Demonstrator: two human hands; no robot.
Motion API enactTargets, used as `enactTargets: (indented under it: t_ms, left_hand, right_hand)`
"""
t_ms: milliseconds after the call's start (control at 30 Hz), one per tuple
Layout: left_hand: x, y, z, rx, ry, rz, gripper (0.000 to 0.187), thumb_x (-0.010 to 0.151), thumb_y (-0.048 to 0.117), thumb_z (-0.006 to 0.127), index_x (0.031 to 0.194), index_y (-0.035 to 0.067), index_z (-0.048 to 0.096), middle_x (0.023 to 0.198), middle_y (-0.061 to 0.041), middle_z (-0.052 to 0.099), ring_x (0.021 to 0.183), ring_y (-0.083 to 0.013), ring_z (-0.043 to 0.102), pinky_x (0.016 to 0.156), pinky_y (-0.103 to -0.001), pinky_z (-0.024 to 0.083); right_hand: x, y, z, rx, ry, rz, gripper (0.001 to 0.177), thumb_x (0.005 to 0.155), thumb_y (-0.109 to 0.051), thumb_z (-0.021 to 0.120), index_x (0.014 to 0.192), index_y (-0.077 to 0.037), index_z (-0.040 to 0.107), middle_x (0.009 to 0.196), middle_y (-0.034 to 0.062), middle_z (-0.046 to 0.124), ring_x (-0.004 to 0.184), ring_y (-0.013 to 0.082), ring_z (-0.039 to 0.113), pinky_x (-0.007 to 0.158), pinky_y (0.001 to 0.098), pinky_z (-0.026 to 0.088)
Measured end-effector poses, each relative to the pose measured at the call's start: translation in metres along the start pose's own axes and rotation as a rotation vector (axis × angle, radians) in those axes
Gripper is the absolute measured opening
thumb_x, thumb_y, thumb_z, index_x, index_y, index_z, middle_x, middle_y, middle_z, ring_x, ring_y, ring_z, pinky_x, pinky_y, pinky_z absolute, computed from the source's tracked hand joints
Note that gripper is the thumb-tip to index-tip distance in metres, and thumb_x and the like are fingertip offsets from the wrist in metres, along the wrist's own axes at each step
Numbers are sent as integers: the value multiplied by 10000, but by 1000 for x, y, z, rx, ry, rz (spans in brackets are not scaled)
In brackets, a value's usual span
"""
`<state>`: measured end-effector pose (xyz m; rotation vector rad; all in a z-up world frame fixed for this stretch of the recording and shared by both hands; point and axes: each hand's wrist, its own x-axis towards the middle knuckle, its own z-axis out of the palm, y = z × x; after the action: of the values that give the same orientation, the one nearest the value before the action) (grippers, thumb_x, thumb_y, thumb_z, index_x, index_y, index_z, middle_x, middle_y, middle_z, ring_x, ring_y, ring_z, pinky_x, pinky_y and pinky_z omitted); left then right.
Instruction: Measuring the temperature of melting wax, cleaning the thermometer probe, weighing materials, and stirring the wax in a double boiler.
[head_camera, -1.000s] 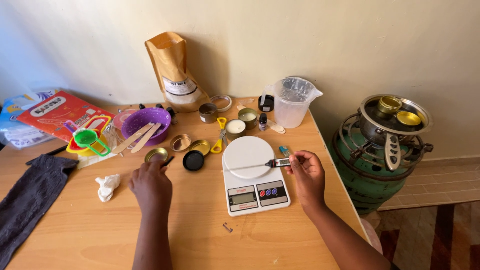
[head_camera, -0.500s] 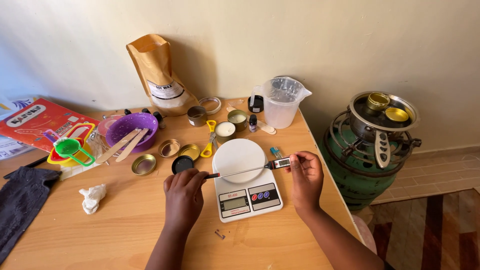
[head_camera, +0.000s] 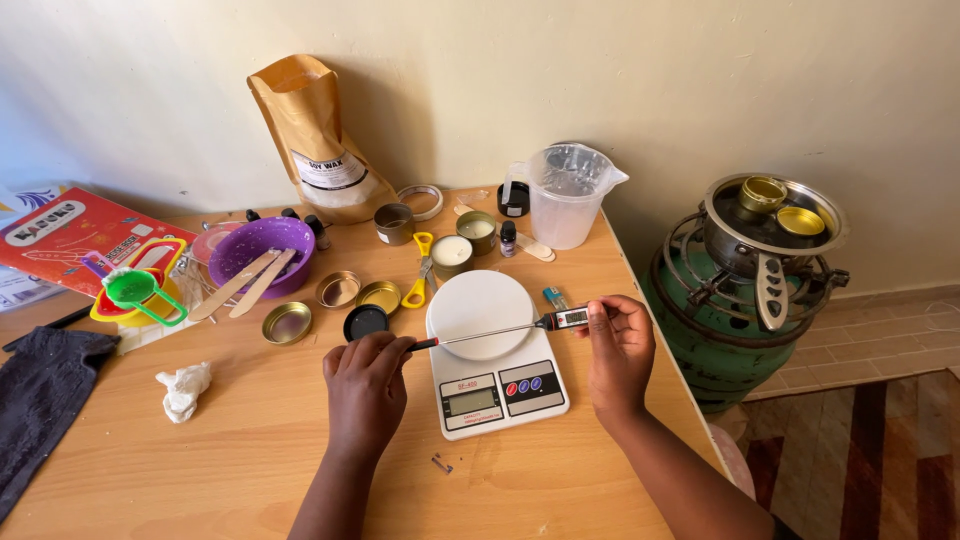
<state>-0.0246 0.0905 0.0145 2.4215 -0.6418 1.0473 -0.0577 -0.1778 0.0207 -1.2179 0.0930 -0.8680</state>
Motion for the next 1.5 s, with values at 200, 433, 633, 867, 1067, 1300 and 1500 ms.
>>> enactTargets:
  t_ms: [200, 433, 633, 867, 1067, 1300, 1500]
  left_hand:
    - [1, 2, -2, -29, -9, 17, 201, 857, 71, 617, 1009, 192, 669, 976, 30, 614, 836, -166, 573, 827, -363, 328]
    - [1, 2, -2, -29, -6, 31, 201, 853, 72, 623, 1005, 196, 664, 979, 29, 614, 841, -177, 570, 826, -366, 338]
    - [1, 2, -1, -31, -4, 30, 199, 854, 75, 623, 1003, 199, 666, 977, 35, 619, 849, -176, 574, 821, -364, 342]
    - [2, 2, 1, -140, -14, 65, 181, 859, 46, 606, 1011, 122, 670, 960, -30, 614, 855, -246, 574, 760, -379, 422]
    - [1, 8, 2, -215, -37, 96, 185, 849, 16, 611, 1017, 75, 659, 938, -60, 599, 776, -257, 548, 655, -374, 444]
    - [0, 10, 3, -231, -40, 104, 191, 848, -3, 592, 1019, 51, 657, 921, -73, 597, 778, -264, 556, 655, -376, 466]
    - [1, 12, 1, -239, -23, 103, 188, 840, -17, 595, 1010, 35, 654, 916, -83, 591, 768, -271, 553, 652, -382, 465]
  right_hand:
    - [0, -1, 0, -29, 5, 15, 164, 900, -153, 614, 997, -33, 556, 874, 97, 602, 699, 152, 582, 647, 261, 543]
    - [1, -2, 0, -15, 11, 24, 157, 899, -154, 617, 981, -35, 554, 856, 96, 603, 671, 156, 579, 634, 259, 539]
    - [0, -6, 2, -58, 25, 29, 180, 900, -180, 615, 989, -35, 554, 847, 98, 609, 657, 166, 590, 649, 263, 535]
    - [1, 0, 2, -28, 20, 50, 153, 900, -145, 615, 980, -30, 553, 842, 102, 607, 648, 164, 582, 640, 264, 527]
    - [-4, 2, 3, 39, -85, 76, 217, 861, -124, 649, 1001, -27, 515, 896, 157, 641, 844, 189, 638, 659, 273, 572]
    - [-4, -2, 5, 39, -157, 179, 231, 846, -164, 642, 977, -11, 530, 1004, 229, 685, 740, 219, 652, 692, 312, 582]
    - [-7, 3, 4, 15, -241, 233, 238, 870, -74, 575, 1072, 51, 594, 1039, 217, 682, 788, 253, 679, 772, 373, 603]
